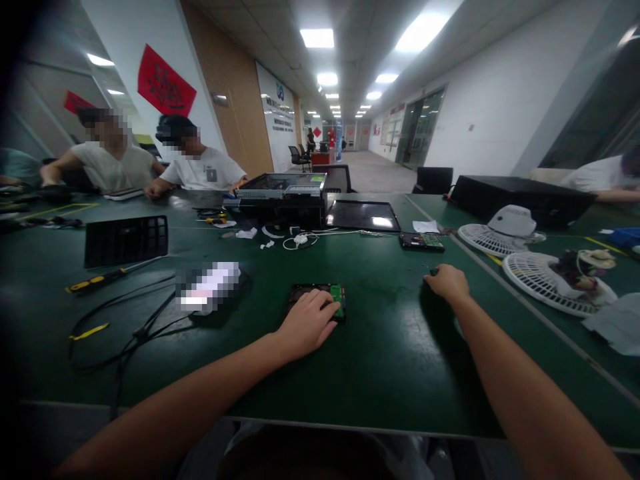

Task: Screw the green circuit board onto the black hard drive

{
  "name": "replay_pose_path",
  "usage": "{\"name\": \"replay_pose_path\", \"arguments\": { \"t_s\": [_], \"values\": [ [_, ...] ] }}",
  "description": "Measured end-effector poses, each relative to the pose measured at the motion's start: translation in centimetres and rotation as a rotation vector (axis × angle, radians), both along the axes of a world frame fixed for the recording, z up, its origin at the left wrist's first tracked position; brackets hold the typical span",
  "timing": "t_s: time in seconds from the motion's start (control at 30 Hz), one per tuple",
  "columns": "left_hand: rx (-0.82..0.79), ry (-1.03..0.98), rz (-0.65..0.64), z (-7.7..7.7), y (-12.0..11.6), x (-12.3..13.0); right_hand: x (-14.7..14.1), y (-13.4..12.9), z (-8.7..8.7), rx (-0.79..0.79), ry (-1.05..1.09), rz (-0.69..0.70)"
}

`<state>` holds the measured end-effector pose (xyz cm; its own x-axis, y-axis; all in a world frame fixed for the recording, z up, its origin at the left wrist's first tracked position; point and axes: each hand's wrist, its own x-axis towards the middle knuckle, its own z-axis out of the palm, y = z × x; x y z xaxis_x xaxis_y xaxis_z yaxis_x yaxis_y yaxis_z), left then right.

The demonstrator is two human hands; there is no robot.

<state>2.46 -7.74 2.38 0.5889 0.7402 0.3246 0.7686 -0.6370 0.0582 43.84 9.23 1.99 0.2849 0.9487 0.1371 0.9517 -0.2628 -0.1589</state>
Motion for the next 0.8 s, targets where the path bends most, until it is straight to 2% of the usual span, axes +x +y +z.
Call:
{"name": "replay_pose_path", "arguments": {
  "t_s": [0.27,0.47,0.67,0.8],
  "values": [
    [0.003,0.047,0.004,0.3,-0.2,0.0,0.1,1.1,0.0,-0.135,-0.028,0.026],
    [0.05,0.155,-0.079,0.4,0.2,-0.5,-0.2,1.0,0.5,-0.158,-0.034,0.034],
    [0.063,0.19,-0.042,-0.1,0.1,-0.2,-0.6,0.5,1.4,-0.147,-0.039,0.024],
    [0.083,0.188,-0.055,-0.3,0.2,0.0,-2.3,0.2,1.8,-0.123,-0.043,0.042]
  ]
}}
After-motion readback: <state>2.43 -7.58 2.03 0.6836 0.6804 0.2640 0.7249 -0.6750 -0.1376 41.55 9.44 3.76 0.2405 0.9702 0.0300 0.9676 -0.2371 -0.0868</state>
